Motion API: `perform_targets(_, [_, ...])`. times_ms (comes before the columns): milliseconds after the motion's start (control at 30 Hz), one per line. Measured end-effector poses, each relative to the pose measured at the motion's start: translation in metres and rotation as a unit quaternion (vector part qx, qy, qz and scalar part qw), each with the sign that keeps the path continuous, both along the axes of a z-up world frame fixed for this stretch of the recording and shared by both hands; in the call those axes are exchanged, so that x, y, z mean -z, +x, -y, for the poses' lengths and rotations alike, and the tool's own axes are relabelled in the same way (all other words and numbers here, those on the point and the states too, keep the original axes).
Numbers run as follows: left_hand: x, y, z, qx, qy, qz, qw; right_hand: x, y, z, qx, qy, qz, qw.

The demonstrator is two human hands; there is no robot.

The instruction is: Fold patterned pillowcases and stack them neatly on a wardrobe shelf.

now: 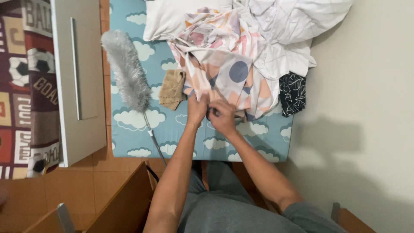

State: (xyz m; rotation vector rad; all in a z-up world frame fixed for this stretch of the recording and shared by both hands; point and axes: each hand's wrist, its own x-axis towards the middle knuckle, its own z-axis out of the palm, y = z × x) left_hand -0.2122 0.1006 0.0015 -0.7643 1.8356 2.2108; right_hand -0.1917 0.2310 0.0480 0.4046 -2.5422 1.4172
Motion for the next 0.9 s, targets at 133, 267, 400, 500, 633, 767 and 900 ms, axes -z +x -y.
perform_targets(133, [-0.034,0.043,0.021,0.031,-0.151,-0.052,0.987,0.003,0.029,-0.005,-0.102,-0.177,0.177,0.963])
perform_targets(267, [-0.130,0.079,0.035,0.038,-0.204,-0.079,0.975,-0.014,0.031,-0.016,-0.062,-0.362,0.407,0.837])
perform_targets(400, [-0.186,0.109,0.045,-0.032,-0.098,-0.108,0.989,-0.061,0.017,0.003,-0.124,-0.364,0.412,0.826])
perform_targets(500, [-0.228,0.135,0.060,-0.042,-0.042,-0.146,0.987,-0.074,0.025,0.032,-0.299,-0.328,0.298,0.845])
perform_targets(633, [-0.235,0.181,0.094,-0.071,-0.008,-0.136,0.988,-0.143,0.033,0.076,-0.237,-0.287,0.382,0.846])
perform_targets(767, [-0.270,0.242,0.123,-0.060,0.046,-0.177,0.981,-0.165,0.049,0.095,-0.326,-0.284,0.285,0.855])
perform_targets(900, [-0.322,0.291,0.142,-0.072,0.024,-0.223,0.972,-0.182,0.069,0.124,-0.466,-0.257,0.202,0.822])
